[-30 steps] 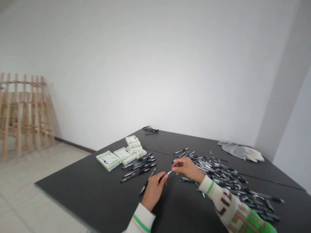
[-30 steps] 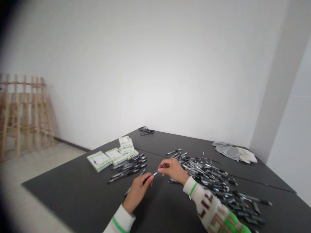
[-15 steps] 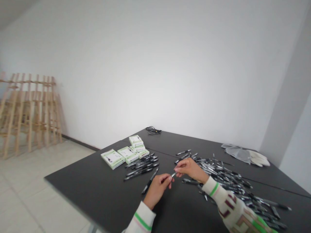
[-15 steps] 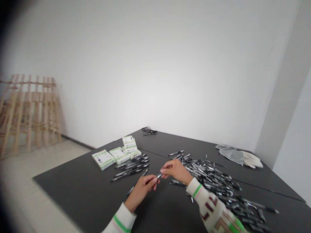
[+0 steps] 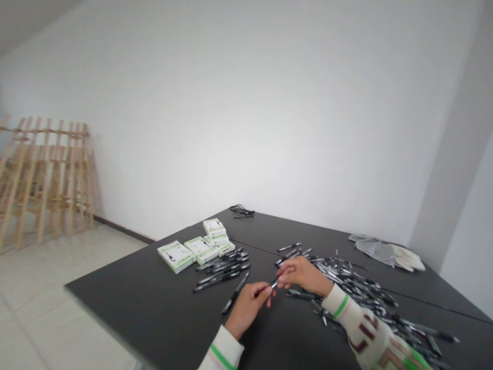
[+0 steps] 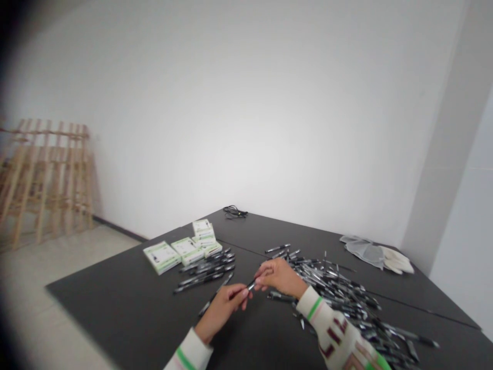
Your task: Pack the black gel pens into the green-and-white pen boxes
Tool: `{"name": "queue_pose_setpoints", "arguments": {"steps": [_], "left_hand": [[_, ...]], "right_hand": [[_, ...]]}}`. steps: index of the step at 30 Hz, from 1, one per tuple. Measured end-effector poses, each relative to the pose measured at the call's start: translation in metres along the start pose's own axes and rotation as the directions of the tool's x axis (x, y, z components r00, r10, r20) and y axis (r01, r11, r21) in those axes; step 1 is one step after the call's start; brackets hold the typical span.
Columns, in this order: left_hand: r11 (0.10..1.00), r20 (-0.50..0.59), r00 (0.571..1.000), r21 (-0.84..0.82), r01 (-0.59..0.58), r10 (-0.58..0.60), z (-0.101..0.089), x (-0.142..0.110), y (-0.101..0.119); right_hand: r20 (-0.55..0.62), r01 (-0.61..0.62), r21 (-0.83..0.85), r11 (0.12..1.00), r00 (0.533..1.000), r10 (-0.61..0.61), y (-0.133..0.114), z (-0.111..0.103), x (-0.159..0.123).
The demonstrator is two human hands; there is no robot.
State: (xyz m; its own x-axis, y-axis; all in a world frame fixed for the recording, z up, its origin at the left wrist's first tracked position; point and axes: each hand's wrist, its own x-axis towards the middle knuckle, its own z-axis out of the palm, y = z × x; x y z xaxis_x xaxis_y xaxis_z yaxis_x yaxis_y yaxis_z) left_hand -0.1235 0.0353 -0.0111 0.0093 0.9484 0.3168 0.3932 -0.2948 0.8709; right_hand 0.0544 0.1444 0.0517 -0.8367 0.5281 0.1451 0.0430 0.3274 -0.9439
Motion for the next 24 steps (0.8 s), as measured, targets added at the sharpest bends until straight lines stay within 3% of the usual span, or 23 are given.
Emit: {"name": "queue_pose_setpoints", "arguments": {"steps": [4, 11, 16, 24], "left_hand": [[0.997, 0.028, 0.999, -0.079, 0.026, -0.023, 0.001, 0.0, 0.001], [0.972, 0.013, 0.999, -0.23, 0.054, -0.053, 0.0, -0.001, 0.009], [0.942, 0.042, 0.997, -0.327, 0.072, -0.062, 0.0, -0.001, 0.012], [0.883, 0.123, 0.989, -0.449, 0.134, -0.088, 0.0, -0.002, 0.011]], "right_hand": [[-0.04, 0.032, -0.033, 0.999, 0.999, -0.034, -0.001, 0.005, 0.0], [-0.225, 0.104, -0.072, 0.992, 0.967, -0.118, 0.001, 0.025, -0.006], [-0.232, 0.136, -0.056, 0.989, 0.962, -0.145, -0.003, 0.028, -0.009], [-0.218, 0.181, -0.168, 0.969, 0.952, -0.216, -0.006, 0.022, -0.015]]}}
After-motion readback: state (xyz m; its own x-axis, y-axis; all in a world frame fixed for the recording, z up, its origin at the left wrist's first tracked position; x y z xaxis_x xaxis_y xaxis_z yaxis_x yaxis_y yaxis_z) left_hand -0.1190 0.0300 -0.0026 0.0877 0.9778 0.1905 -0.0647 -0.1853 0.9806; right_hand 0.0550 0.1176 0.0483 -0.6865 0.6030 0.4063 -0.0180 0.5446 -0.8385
